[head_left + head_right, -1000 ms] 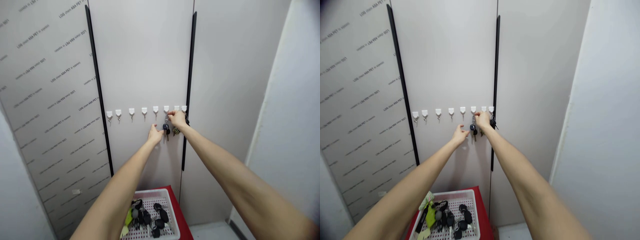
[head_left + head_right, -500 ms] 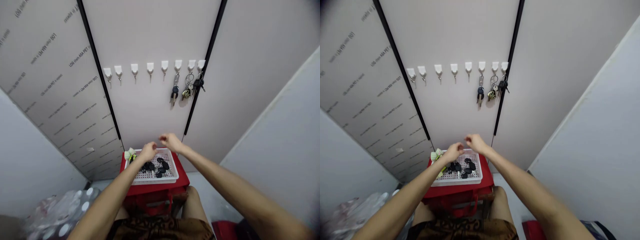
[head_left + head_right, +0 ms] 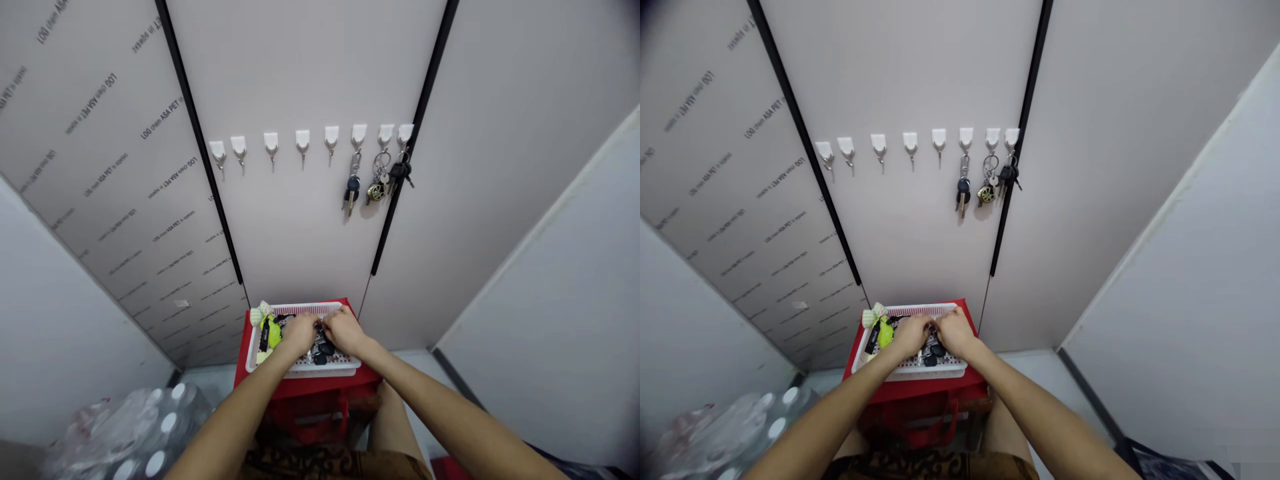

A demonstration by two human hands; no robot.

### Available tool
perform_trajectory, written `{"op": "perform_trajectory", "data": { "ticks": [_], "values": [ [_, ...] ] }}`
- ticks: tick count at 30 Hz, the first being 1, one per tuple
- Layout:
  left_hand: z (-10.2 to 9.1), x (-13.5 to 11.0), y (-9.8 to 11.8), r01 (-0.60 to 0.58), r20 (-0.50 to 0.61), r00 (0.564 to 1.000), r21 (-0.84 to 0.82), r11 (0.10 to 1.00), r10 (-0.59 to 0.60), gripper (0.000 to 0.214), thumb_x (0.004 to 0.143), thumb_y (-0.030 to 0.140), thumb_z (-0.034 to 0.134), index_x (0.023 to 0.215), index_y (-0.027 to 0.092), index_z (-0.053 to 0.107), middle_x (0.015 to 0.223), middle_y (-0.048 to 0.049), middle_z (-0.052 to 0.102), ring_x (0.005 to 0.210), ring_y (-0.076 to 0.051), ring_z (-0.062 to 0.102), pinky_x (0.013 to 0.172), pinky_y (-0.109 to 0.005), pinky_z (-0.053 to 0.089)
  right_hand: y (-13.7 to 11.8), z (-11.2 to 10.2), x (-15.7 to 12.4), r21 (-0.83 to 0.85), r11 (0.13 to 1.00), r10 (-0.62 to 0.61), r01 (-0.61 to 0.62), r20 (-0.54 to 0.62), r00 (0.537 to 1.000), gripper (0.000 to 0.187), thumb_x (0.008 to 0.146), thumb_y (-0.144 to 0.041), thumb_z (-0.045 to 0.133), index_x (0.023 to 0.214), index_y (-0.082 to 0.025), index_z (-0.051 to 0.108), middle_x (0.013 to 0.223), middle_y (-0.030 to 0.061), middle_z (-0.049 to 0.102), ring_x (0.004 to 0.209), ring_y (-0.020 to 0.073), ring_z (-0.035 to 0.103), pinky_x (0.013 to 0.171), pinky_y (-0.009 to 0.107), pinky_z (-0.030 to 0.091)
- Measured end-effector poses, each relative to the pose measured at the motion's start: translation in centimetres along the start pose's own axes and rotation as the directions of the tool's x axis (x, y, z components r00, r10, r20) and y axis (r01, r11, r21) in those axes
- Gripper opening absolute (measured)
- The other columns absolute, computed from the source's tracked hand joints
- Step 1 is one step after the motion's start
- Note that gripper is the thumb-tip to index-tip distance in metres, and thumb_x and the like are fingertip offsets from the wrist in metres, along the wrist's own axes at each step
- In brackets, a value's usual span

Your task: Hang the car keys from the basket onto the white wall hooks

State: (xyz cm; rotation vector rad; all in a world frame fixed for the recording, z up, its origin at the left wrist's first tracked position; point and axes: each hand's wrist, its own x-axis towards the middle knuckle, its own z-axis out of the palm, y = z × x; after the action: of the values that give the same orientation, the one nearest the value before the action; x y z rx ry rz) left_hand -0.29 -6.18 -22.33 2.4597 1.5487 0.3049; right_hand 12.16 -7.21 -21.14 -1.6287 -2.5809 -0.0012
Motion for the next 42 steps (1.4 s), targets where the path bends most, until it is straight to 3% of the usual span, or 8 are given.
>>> {"op": "perform_trajectory", "data": {
  "ticks": [8,12,16,20,24,30,36,42],
  "values": [
    [-2.0,1.5,-0.1,0.021,-0.1,0.994,-0.309,0.951,-0.054,0.018,0.063,0.02,0.04,0.069,0.016,0.056,0.068,-0.0019,0.057,0.064,-0.011,0.049,0.059,-0.02,0.036,1.3,-2.0,0.0,0.411,0.908,0.138,-0.086,-0.099,0.986,0.019,0.062,-0.014,0.037,0.068,-0.015,0.055,0.066,0.0028,0.058,0.06,0.0104,0.05,0.057,0.02,0.033],
    [-4.1,2.5,0.5,-0.002,-0.116,0.991,-0.462,0.887,-0.058,0.017,0.061,0.022,0.042,0.065,0.013,0.057,0.059,-0.0007,0.056,0.055,-0.009,0.047,0.053,-0.02,0.036,1.4,-2.9,0.4,0.697,0.717,0.174,-0.027,-0.141,0.975,0.021,0.063,-0.024,0.041,0.075,-0.014,0.054,0.069,0.0026,0.058,0.063,0.0106,0.051,0.06,0.02,0.036],
    [-6.6,3.5,1.5,0.016,-0.107,0.988,-0.636,0.771,-0.109,0.012,0.058,0.017,0.044,0.06,0.011,0.054,0.051,0.0015,0.051,0.047,-0.007,0.043,0.048,-0.018,0.035,1.5,-4.2,1.4,0.851,0.524,0.285,-0.016,-0.158,0.945,0.016,0.061,-0.026,0.043,0.064,-0.013,0.052,0.058,0.0014,0.055,0.054,0.009,0.048,0.054,0.02,0.038],
    [-10.4,5.3,2.9,-0.064,-0.201,0.969,-0.764,0.642,-0.141,0.007,0.057,0.015,0.046,0.058,0.011,0.051,0.045,0.0045,0.044,0.041,-0.004,0.038,0.044,-0.017,0.033,2.1,-8.2,3.2,0.911,0.406,0.357,0.071,-0.23,0.905,0.013,0.059,-0.026,0.044,0.058,-0.013,0.047,0.046,-0.003,0.047,0.044,0.0064,0.042,0.047,0.019,0.036],
    [-15.0,7.2,4.4,-0.285,-0.455,0.878,-0.747,0.6,-0.148,0.007,0.057,0.016,0.047,0.062,0.012,0.05,0.055,0.0015,0.051,0.051,-0.006,0.045,0.054,-0.018,0.037,2.7,-14.7,5.3,0.89,0.408,0.452,0.202,-0.389,0.803,0.011,0.057,-0.024,0.045,0.056,-0.013,0.047,0.043,-0.0041,0.045,0.041,0.0055,0.041,0.046,0.019,0.037],
    [-20.4,8.8,6.2,-0.369,-0.64,0.759,-0.571,0.733,-0.117,0.02,0.059,0.015,0.045,0.078,0.014,0.052,0.078,-0.0033,0.057,0.071,-0.01,0.05,0.07,-0.022,0.037,3.6,-22.5,9.0,0.872,0.409,0.565,0.269,-0.474,0.675,0.008,0.056,-0.022,0.047,0.054,-0.014,0.046,0.046,-0.0025,0.048,0.041,0.006,0.044,0.042,0.018,0.039],
    [-23.2,9.5,7.6,-0.236,-0.605,0.789,-0.466,0.853,-0.112,0.031,0.061,0.015,0.044,0.092,0.015,0.05,0.092,-0.0067,0.055,0.08,-0.014,0.049,0.073,-0.026,0.037,3.8,-25.8,11.1,0.879,0.427,0.642,0.215,-0.461,0.613,0.007,0.059,-0.019,0.045,0.053,-0.015,0.045,0.049,-0.001,0.05,0.041,0.006,0.046,0.04,0.018,0.04],
    [-22.5,9.2,7.5,-0.196,-0.548,0.834,-0.403,0.894,-0.064,0.031,0.062,0.015,0.043,0.092,0.014,0.05,0.092,-0.007,0.054,0.08,-0.014,0.049,0.073,-0.026,0.037,4.3,-25.6,12.4,0.848,0.525,0.655,0.075,-0.459,0.6,0.008,0.06,-0.017,0.042,0.057,-0.014,0.049,0.054,0.0016,0.053,0.042,0.0072,0.048,0.041,0.019,0.04]
  ]
}}
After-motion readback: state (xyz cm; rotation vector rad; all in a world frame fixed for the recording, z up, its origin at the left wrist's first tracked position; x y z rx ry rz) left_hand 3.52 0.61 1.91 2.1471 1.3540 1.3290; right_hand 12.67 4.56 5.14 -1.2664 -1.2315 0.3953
